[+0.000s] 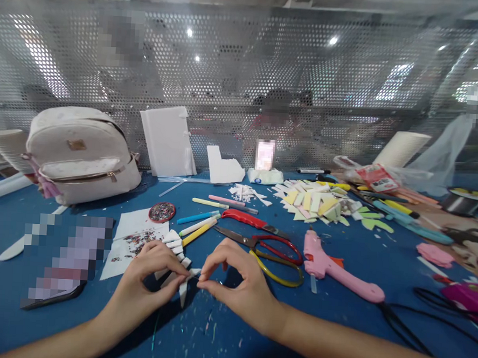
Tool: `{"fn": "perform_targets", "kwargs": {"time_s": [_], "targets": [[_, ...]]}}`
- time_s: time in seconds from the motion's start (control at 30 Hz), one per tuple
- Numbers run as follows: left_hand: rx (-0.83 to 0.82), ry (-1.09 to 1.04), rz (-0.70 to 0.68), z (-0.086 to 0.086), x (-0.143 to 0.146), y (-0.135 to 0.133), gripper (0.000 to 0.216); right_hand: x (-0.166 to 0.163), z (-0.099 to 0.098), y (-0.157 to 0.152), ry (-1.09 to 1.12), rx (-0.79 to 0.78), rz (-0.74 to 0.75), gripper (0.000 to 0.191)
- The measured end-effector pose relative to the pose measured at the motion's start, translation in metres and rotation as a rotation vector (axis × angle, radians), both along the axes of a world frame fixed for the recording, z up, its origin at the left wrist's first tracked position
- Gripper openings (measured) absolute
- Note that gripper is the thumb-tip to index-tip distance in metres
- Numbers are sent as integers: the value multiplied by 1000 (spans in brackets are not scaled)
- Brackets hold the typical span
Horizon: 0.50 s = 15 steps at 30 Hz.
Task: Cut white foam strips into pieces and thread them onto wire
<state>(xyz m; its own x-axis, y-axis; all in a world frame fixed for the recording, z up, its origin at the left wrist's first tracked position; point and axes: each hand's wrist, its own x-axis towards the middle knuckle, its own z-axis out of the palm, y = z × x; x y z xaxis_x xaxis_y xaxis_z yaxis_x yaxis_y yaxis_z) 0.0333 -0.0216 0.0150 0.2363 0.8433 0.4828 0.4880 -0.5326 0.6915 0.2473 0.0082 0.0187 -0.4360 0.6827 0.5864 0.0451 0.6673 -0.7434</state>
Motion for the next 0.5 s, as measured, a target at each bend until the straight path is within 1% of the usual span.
{"fn": "perform_targets", "kwargs": {"time_s": [0.27,0.5], "targets": [[-1,31,-9,2,0,-1,17,-1,2,-1,-11,7,-15,11],[101,43,-43,7,2,-3,19,-2,1,1,-28,-6,-8,13]]}}
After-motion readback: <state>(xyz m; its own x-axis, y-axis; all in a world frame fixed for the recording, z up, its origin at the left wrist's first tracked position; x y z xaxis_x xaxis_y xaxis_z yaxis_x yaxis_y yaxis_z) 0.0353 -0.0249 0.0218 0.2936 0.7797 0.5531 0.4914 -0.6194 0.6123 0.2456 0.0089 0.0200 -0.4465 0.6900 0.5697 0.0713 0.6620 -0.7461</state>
